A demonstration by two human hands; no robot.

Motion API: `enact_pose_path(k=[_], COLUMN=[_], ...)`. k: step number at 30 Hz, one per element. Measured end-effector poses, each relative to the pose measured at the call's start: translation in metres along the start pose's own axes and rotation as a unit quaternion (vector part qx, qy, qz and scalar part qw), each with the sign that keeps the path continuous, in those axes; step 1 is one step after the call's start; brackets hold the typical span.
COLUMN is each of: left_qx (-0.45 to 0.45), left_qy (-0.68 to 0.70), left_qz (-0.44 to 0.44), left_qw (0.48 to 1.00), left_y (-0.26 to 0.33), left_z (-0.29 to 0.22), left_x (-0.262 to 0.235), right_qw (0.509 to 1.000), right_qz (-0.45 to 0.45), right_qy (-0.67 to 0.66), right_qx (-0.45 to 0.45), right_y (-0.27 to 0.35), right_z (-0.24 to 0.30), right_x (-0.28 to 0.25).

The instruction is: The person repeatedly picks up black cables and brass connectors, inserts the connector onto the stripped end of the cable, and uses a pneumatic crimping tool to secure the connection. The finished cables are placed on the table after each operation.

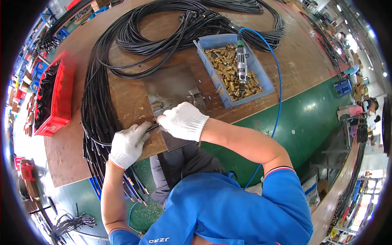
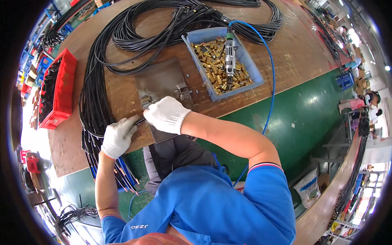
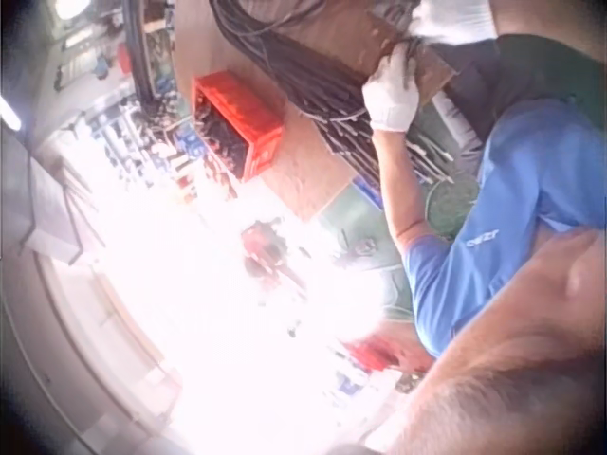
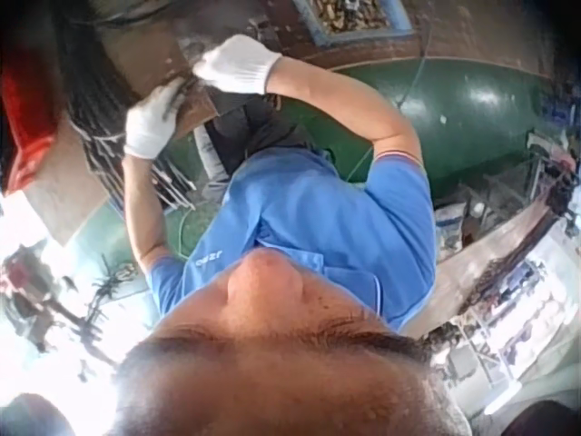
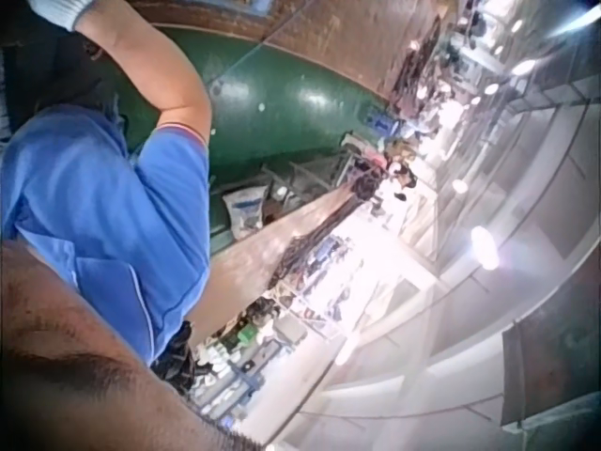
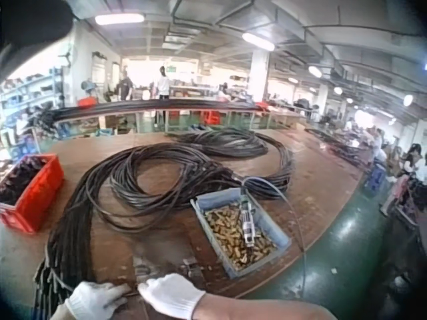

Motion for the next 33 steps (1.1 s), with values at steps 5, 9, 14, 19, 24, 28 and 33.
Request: enact_pose_path(k=[5, 9, 14, 19, 24, 28, 33], left_qx=[-0.011, -0.040, -0.034, -0.047, -0.036, -0.031, -0.012], left_qy=[0.017, 0.050, 0.118, 0.106, 0.095, 0.088, 0.122], left_qz=[-0.022, -0.022, -0.033, -0.012, -0.022, -0.018, -0.041], left_qw=[1.000, 0.998, 0.992, 0.993, 0.995, 0.995, 0.992], left_y=[-0.002, -0.006, -0.008, -0.009, -0.008, -0.008, -0.011], left_z=[-0.001, 0.003, 0.003, 0.000, -0.004, -0.005, -0.007], left_x=[-0.002, -0.007, -0.005, -0.003, -0.004, -0.005, -0.004], right_qw=[0.997, 0.973, 0.916, 0.879, 0.878, 0.888, 0.837], right_qz=[-0.015, -0.009, 0.008, 0.117, 0.126, 0.058, -0.254], right_qy=[0.074, 0.172, 0.101, 0.155, 0.156, 0.117, -0.302], right_qx=[-0.012, 0.151, 0.389, 0.435, 0.434, 0.441, 0.380], right_y=[0.012, 0.046, 0.091, 0.086, 0.088, 0.092, 0.096], right_z=[-0.011, -0.068, -0.130, -0.126, -0.127, -0.125, -0.093], right_x=[-0.015, -0.099, -0.124, -0.101, -0.106, -0.111, -0.116])
Point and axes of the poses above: each hand's wrist, its own y-axis away from the middle knuckle, its own x-axis out of the palm, z = x × y, the point moved 2 cm from there along -y, towards the middle knuckle, and after that the axes turned 5 degrees about -y, right-handed, at the moved point
